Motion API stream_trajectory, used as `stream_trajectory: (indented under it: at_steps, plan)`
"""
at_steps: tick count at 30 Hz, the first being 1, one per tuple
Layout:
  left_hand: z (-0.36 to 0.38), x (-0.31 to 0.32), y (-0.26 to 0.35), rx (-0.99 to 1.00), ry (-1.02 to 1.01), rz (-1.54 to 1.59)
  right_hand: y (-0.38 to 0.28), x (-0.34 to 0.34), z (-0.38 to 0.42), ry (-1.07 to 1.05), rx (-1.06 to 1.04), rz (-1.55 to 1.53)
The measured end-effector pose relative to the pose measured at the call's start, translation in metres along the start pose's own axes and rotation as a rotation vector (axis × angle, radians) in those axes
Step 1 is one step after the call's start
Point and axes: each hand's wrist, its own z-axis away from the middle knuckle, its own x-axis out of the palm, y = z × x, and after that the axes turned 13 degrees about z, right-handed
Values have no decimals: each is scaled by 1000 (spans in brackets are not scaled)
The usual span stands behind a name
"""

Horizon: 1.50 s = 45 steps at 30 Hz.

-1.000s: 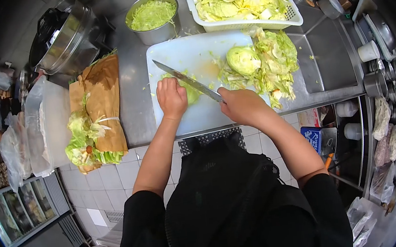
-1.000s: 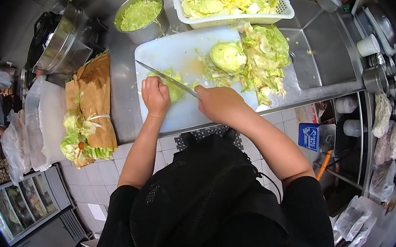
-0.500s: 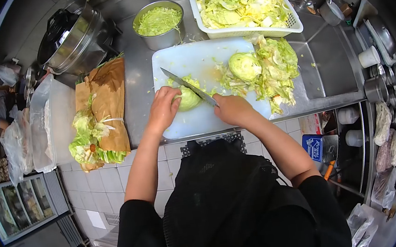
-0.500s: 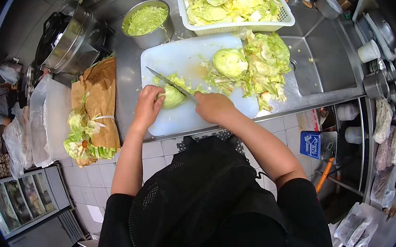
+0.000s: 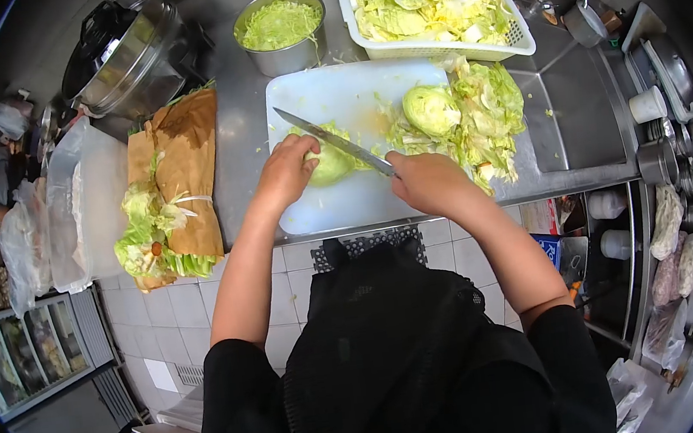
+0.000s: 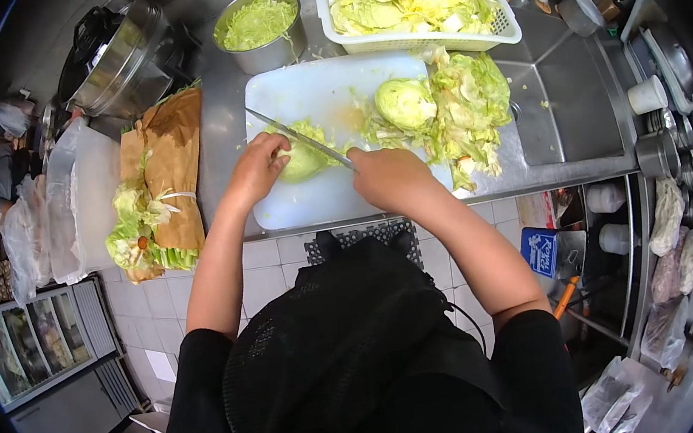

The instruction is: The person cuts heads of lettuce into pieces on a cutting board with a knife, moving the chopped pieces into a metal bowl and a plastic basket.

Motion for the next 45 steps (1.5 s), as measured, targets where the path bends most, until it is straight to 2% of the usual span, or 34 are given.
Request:
stream_trajectory:
  at_steps: [1, 5, 9, 12, 14, 19, 23, 26, 29, 32, 37, 41, 45]
  plan:
    - [2, 1, -1, -5, 0, 3, -2, -5, 5, -8, -15, 7]
    - [0, 1, 2, -1, 11, 58, 5, 62, -47, 53, 11, -10]
    - [0, 2, -5, 8, 34, 86, 5, 7, -11, 45, -37, 16]
    - [0, 6, -7, 94, 81, 84, -2, 36, -18, 77, -1, -25]
    - [-2, 8, -6, 78, 78, 83, 3, 52, -37, 84, 2, -3]
    - [-2, 10, -7, 55, 77, 99, 2, -3, -2, 49, -44, -5]
    - [-5, 12, -7, 42, 89, 132, 4, 58, -47, 29, 46, 0]
    - [-6, 10, -7, 37, 87, 119, 6, 13, -28, -21, 17, 24]
    - [-5, 14, -7, 13, 90, 133, 1, 2, -5, -2, -2, -11]
    - [-5, 16, -9, 3, 96, 142, 6, 56, -45, 13, 61, -11]
    - [-5, 17, -8, 0, 105, 140, 4, -5, -3, -14, -9, 25]
    - [-6, 19, -5, -12, 128, 172, 5, 54, -43, 24, 44, 11]
    - [-7, 19, -8, -6, 126, 171, 10, 2, -17, -20, -6, 29]
